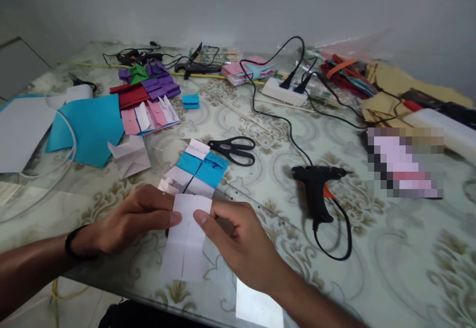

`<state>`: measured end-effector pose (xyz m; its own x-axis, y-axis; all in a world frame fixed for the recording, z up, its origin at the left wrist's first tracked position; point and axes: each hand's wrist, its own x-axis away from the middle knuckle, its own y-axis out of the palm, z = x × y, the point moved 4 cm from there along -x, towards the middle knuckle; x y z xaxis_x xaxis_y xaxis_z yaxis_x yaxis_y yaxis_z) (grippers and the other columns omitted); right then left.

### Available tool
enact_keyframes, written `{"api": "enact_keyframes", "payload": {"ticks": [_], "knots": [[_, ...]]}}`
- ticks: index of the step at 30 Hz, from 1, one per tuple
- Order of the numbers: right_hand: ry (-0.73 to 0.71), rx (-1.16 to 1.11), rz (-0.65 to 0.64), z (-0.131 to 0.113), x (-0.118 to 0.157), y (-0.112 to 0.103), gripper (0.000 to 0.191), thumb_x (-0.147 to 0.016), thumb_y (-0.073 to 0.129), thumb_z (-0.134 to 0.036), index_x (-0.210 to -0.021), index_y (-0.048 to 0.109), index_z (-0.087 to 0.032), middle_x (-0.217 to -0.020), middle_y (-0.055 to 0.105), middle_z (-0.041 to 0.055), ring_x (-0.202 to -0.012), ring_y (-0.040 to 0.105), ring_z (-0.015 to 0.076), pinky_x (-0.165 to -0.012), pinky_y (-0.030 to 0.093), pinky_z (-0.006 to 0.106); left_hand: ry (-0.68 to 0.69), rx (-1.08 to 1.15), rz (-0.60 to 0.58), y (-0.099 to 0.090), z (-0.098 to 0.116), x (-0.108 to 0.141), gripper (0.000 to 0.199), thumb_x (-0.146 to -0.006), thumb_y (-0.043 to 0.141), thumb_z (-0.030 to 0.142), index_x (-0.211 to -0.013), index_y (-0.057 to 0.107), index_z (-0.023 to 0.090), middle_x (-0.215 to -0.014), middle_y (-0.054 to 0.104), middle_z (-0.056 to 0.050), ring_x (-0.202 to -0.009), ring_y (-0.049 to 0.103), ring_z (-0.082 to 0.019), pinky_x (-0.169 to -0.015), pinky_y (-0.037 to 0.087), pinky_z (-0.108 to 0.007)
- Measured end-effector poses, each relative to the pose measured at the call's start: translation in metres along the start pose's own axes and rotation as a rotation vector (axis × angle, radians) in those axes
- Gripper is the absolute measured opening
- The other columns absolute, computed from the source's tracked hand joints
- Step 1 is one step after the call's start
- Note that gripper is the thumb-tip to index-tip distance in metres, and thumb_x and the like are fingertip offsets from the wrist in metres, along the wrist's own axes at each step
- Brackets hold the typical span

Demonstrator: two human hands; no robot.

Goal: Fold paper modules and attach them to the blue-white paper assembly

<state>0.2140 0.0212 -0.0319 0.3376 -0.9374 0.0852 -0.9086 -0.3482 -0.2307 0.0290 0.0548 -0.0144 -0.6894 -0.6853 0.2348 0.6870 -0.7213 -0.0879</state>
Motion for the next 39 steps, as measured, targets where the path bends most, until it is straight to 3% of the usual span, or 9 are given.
{"api": "enact_keyframes", "payload": {"ticks": [4,8,12,17,21,24,26,30,39], "knots": [[-0.071,0.102,-0.039,-0.007,-0.001,0.000,0.053,-0.105,0.055,-0.054,-0.068,0.069,-0.019,-0.063,0.059,0.0019,-0.061,0.054,0.0159,-0.057,0.046,0.027,-0.008,-0.168,-0.040,0.003,-0.001,0.001,0.031,-0.100,0.060,0.034,-0.077,0.071,0.016,-0.071,0.068,-0.001,-0.065,0.057,-0.014,-0.058,0.044,-0.024],[-0.115,0.150,-0.067,-0.009,0.000,0.000,0.056,-0.105,0.054,-0.054,-0.063,0.067,-0.019,-0.061,0.057,0.0011,-0.058,0.051,0.0145,-0.056,0.043,0.027,0.052,-0.255,-0.049,0.003,0.001,0.001,0.035,-0.102,0.060,0.039,-0.076,0.071,0.018,-0.065,0.069,0.001,-0.066,0.063,-0.015,-0.060,0.047,-0.023],[-0.078,0.124,-0.053,-0.005,-0.001,0.001,0.055,-0.106,0.054,-0.052,-0.061,0.062,-0.019,-0.062,0.057,0.0003,-0.059,0.053,0.0141,-0.056,0.041,0.026,0.015,-0.322,-0.040,0.003,0.001,0.003,0.041,-0.106,0.053,0.040,-0.077,0.070,0.017,-0.067,0.072,-0.001,-0.060,0.062,-0.014,-0.057,0.045,-0.023],[-0.039,0.073,0.014,-0.002,-0.003,0.000,0.039,-0.106,0.054,-0.044,-0.076,0.061,-0.020,-0.070,0.059,-0.0005,-0.064,0.054,0.0138,-0.057,0.041,0.025,0.012,-0.320,0.054,0.000,0.000,0.001,0.044,-0.107,0.052,0.040,-0.075,0.070,0.015,-0.064,0.070,-0.001,-0.059,0.059,-0.012,-0.057,0.043,-0.022],[-0.023,0.043,0.091,0.000,-0.001,-0.001,0.020,-0.099,0.064,-0.041,-0.098,0.056,-0.023,-0.083,0.062,-0.0012,-0.072,0.060,0.0149,-0.064,0.049,0.027,-0.021,-0.267,0.186,-0.005,-0.005,-0.002,0.052,-0.105,0.052,0.048,-0.069,0.070,0.014,-0.067,0.069,-0.003,-0.062,0.058,-0.013,-0.059,0.044,-0.023],[-0.010,0.097,0.152,0.003,0.003,0.001,0.039,-0.086,0.079,-0.038,-0.112,0.052,-0.026,-0.099,0.068,0.0013,-0.083,0.067,0.0187,-0.071,0.055,0.031,-0.076,-0.267,0.272,-0.009,-0.009,-0.003,0.052,-0.101,0.056,0.049,-0.065,0.069,0.014,-0.061,0.062,0.000,-0.056,0.048,-0.011,-0.054,0.037,-0.023],[-0.023,0.166,0.195,0.004,0.005,0.003,0.044,-0.083,0.081,-0.033,-0.115,0.051,-0.028,-0.106,0.069,0.0027,-0.087,0.069,0.0204,-0.071,0.056,0.032,-0.093,-0.252,0.271,-0.009,-0.011,-0.005,0.051,-0.100,0.056,0.048,-0.066,0.070,0.013,-0.061,0.060,0.000,-0.056,0.046,-0.010,-0.054,0.036,-0.023],[-0.135,0.318,0.220,0.002,0.004,0.005,0.035,-0.087,0.073,-0.020,-0.116,0.055,-0.027,-0.111,0.070,0.0044,-0.090,0.070,0.0201,-0.074,0.056,0.032,-0.069,-0.191,0.221,-0.008,-0.016,-0.008,0.043,-0.101,0.057,0.048,-0.080,0.072,0.013,-0.076,0.069,-0.002,-0.068,0.055,-0.013,-0.063,0.044,-0.024],[-0.183,0.383,0.146,-0.002,0.001,0.002,0.029,-0.089,0.061,-0.012,-0.115,0.057,-0.024,-0.106,0.075,0.0041,-0.088,0.072,0.0189,-0.077,0.056,0.031,-0.041,-0.310,0.233,-0.009,-0.017,-0.007,0.039,-0.100,0.061,0.049,-0.078,0.059,0.016,-0.070,0.046,0.005,-0.066,0.040,-0.011,-0.057,0.033,-0.023]]}}
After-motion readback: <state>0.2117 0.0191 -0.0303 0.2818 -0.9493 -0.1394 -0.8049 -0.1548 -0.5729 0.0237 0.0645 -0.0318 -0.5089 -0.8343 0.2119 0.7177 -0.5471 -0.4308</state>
